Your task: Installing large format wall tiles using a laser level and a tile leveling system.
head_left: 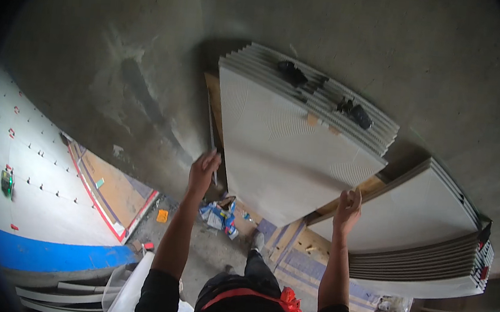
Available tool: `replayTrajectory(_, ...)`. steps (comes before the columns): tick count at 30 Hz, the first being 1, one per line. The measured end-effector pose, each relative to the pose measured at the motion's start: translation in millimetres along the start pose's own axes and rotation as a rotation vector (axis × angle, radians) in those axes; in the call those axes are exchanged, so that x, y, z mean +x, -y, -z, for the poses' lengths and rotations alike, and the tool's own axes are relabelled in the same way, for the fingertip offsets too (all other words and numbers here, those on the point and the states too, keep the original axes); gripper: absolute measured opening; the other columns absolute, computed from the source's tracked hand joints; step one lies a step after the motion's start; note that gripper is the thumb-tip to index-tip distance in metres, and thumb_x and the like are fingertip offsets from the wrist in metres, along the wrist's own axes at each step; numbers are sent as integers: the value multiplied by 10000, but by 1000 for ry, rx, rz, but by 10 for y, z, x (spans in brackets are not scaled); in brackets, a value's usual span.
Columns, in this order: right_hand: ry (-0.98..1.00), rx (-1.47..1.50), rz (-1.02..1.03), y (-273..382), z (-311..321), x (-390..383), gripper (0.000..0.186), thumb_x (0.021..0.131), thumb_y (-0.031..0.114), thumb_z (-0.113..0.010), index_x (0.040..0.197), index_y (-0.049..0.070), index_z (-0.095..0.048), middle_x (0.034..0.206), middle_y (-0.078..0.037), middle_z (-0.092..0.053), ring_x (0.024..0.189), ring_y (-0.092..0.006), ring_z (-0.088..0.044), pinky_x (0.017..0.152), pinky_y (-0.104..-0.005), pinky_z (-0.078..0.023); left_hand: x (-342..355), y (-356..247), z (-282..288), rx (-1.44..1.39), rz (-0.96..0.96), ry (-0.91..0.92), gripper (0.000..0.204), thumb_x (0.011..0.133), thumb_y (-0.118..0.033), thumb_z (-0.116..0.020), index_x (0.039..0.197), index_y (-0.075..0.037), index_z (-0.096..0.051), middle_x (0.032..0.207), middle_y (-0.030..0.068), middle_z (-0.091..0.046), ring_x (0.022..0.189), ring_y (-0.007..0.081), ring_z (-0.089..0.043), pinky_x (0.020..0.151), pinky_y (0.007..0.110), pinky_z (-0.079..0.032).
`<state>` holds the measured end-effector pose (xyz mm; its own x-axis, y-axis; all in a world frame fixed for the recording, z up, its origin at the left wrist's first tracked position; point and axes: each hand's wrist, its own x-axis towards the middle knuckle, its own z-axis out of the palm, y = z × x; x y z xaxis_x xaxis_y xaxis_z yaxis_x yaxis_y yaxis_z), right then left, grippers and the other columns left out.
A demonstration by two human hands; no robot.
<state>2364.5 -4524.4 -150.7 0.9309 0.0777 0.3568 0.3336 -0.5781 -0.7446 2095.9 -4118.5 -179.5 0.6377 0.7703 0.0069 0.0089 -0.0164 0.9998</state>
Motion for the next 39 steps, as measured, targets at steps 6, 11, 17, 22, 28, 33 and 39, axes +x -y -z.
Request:
replayTrajectory(6,42,-159,123,43,-55,111,469,973,250,-720,1344,-21,-624,1170,-208,-698,1071,-409,-650,917,-464,-529,1288,-1015,-665,16,-222,-230,841,1035,-542,-629,1588,35,-366,1584,252,-470,1501,329,-441,1214,414,-350)
replayTrajectory(11,211,8,-37,131,15,187,340,943,217,-737,1203,9,-673,1045,-191,-709,988,-388,-667,882,-470,-526,1628,-913,-778,68,-222,-220,941,1026,-615,-592,1619,50,-288,1621,291,-393,1537,367,-371,1250,433,-299)
replayTrajectory(17,62,-14,-10,38,104,232,325,930,244,-755,1143,10,-681,1026,-189,-712,966,-389,-679,854,-464,-532,1703,-852,-949,104,-229,-240,966,1019,-671,-551,1604,62,-319,1641,321,-337,1541,417,-349,1261,456,-282)
replayTrajectory(22,97,28,35,177,-72,189,381,925,274,-771,1183,7,-688,1072,-186,-730,964,-368,-694,847,-455,-543,2057,-592,-338,265,-297,-355,994,1000,-699,-557,1615,43,-317,1622,305,-366,1519,412,-380,1244,444,-311)
replayTrajectory(28,87,40,-14,214,100,135,429,916,297,-786,1208,-4,-700,1092,-170,-748,929,-325,-717,828,-413,-559,2067,-677,-516,80,-408,-106,844,1011,-624,-609,1518,32,-454,1458,273,-552,1387,414,-517,1151,465,-413)
replayTrajectory(33,27,30,-42,216,51,69,419,914,290,-784,1208,3,-700,1106,-172,-749,939,-336,-722,824,-415,-563,2066,-646,-504,217,-376,-205,707,1002,-532,-696,1458,-16,-537,1391,166,-639,1298,285,-598,1093,399,-457)
replayTrajectory(39,43,-3,-7,211,57,-69,466,910,317,-797,1228,-5,-682,1114,-188,-740,956,-354,-721,851,-420,-562,1953,-382,-169,180,-383,-219,760,992,-539,-702,1456,32,-510,1410,245,-608,1284,348,-621,1070,429,-499)
